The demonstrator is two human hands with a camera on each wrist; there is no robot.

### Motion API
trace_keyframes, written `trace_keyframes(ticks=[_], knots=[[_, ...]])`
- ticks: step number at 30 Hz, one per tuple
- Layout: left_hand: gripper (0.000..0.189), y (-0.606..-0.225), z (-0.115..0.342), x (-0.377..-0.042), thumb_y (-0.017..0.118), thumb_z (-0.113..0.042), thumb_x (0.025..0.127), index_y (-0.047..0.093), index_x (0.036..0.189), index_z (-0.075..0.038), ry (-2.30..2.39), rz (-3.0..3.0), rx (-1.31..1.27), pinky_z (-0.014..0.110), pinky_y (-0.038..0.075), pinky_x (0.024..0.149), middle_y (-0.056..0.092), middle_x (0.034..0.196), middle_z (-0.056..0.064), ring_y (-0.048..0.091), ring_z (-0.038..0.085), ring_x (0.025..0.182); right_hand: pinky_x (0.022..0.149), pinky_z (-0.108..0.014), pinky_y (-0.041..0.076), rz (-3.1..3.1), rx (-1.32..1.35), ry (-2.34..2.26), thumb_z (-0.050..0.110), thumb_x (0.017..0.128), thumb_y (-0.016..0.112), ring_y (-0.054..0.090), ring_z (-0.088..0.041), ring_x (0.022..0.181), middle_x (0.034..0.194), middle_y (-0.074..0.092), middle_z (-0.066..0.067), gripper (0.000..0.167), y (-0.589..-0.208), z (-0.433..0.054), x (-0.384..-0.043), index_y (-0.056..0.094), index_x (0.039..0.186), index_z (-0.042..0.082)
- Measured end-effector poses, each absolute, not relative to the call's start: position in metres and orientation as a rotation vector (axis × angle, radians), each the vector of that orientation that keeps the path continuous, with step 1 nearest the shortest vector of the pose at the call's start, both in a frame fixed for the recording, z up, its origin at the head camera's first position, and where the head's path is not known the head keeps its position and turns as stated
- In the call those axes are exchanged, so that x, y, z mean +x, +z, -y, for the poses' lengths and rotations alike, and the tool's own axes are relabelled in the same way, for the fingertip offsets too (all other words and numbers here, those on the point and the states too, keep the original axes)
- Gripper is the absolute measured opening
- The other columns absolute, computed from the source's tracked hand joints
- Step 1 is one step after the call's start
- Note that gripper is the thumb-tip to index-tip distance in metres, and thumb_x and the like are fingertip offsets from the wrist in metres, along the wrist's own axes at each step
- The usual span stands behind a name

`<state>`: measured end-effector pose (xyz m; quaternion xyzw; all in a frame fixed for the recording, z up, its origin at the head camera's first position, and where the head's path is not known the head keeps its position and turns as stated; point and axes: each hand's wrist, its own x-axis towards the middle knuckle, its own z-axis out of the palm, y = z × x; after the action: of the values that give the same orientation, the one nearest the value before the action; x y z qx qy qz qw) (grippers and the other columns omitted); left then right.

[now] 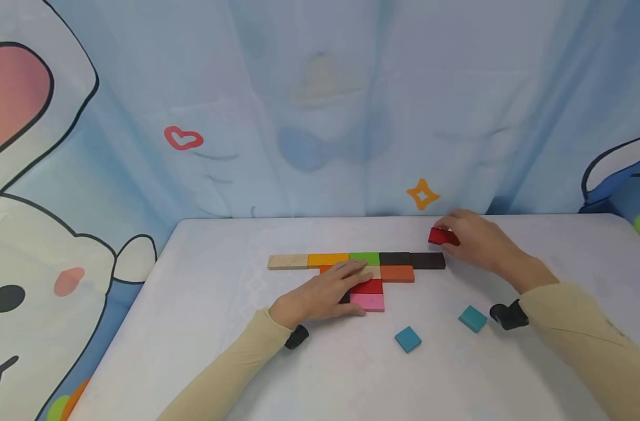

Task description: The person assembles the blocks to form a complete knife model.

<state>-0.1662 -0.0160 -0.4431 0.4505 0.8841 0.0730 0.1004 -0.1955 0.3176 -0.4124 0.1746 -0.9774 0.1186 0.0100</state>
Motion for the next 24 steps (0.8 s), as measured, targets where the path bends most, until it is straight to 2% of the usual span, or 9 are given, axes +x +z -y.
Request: trace_keyframes(ticks=[3, 11, 16, 24], knots=[[0.076, -0.444, 0.016, -0.166, 0.064, -0.051, 0.102, 0.039, 0.162, -0.013, 0.214, -2.616, 1.322, 0.025, 0.024, 0.123, 0.031, 0.17, 0.008, 0.028, 0.023, 0.156, 0.08, -0.058, 0.061, 2.984, 0.632, 0.374, -0.001, 0.08, 0.088, 0.062, -0.044, 0.102, 0.114, 0.063, -0.027, 0.046, -0.406, -0.298, -0.186, 0.069, 0.121, -0.008], [0.076, -0.447, 0.014, -0.168, 0.064, -0.052, 0.101, 0.04, 0.162, -0.015, 0.216, -2.622, 1.324, 0.024, 0.026, 0.123, 0.032, 0.17, 0.007, 0.028, 0.021, 0.156, 0.074, -0.046, 0.063, 2.725, 0.977, 0.404, 0.001, 0.072, 0.095, 0.065, -0.028, 0.097, 0.106, 0.066, -0.011, 0.046, -0.396, -0.255, -0.16, 0.074, 0.114, 0.001], [0.076, -0.448, 0.014, -0.168, 0.065, -0.052, 0.101, 0.04, 0.162, -0.014, 0.22, -2.619, 1.332, 0.025, 0.027, 0.122, 0.032, 0.17, 0.008, 0.028, 0.022, 0.156, 0.076, -0.042, 0.063, 2.747, 1.023, 0.41, 0.006, 0.072, 0.096, 0.065, -0.025, 0.098, 0.106, 0.066, -0.008, 0.047, -0.399, -0.242, -0.147, 0.075, 0.114, 0.004], [0.075, -0.446, 0.015, -0.168, 0.063, -0.053, 0.102, 0.04, 0.162, -0.014, 0.219, -2.619, 1.333, 0.025, 0.026, 0.123, 0.031, 0.17, 0.009, 0.027, 0.022, 0.156, 0.079, -0.043, 0.063, 2.827, 1.05, 0.363, 0.01, 0.075, 0.095, 0.065, -0.027, 0.1, 0.109, 0.067, -0.01, 0.046, -0.415, -0.239, -0.133, 0.076, 0.116, 0.003]])
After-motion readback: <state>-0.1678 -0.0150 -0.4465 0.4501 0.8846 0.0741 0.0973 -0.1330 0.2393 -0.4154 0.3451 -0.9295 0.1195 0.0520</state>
